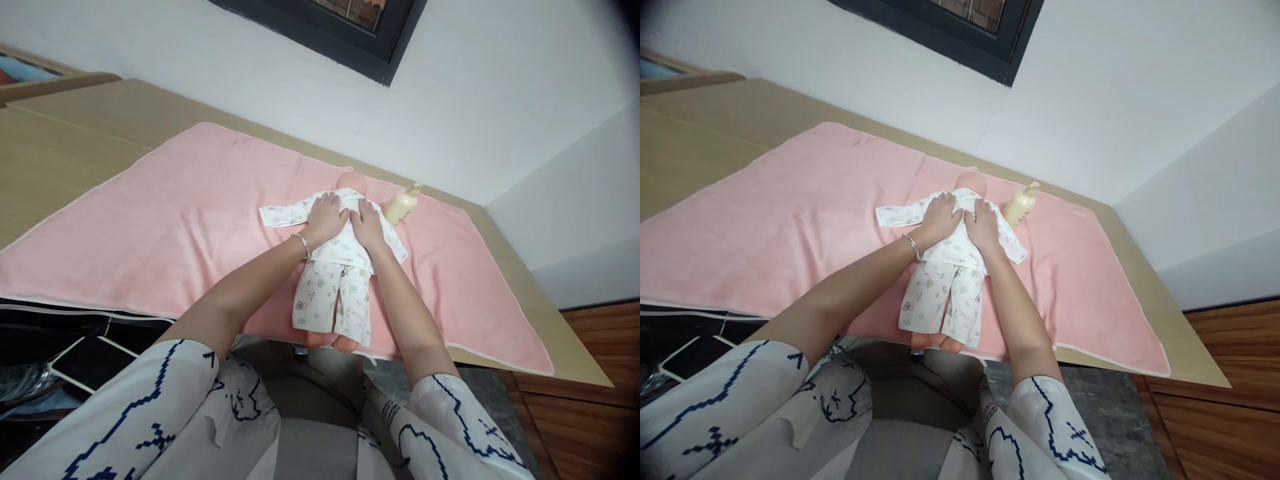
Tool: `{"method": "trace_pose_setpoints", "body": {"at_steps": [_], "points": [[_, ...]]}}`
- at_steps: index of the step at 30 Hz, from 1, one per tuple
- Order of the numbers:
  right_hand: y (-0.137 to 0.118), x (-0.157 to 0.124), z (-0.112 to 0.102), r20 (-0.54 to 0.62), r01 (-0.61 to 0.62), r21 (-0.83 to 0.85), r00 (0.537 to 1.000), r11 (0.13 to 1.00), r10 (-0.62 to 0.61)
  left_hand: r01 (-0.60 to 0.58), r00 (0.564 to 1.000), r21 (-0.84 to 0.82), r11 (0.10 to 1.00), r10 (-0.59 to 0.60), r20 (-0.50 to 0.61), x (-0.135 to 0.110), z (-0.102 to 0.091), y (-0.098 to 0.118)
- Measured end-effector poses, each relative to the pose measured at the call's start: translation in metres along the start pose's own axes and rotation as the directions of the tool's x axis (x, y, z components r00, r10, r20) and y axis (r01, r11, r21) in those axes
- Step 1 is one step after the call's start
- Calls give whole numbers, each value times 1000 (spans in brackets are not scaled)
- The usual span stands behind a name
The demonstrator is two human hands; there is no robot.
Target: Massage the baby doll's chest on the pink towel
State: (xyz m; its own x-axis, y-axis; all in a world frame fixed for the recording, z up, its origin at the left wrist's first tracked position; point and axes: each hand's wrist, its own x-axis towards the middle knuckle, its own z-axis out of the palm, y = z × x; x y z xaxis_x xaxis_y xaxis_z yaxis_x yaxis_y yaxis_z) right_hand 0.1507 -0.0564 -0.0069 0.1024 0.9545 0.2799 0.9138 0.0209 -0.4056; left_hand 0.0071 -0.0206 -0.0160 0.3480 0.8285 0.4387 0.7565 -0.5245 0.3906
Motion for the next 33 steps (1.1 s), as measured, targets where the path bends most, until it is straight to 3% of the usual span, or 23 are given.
{"method": "trace_pose_setpoints", "body": {"at_steps": [33], "points": [[1,-2,4,-32,12,33,999,999,-11,-14,1000,19,1000,14,-9,-1,-4,-1]]}}
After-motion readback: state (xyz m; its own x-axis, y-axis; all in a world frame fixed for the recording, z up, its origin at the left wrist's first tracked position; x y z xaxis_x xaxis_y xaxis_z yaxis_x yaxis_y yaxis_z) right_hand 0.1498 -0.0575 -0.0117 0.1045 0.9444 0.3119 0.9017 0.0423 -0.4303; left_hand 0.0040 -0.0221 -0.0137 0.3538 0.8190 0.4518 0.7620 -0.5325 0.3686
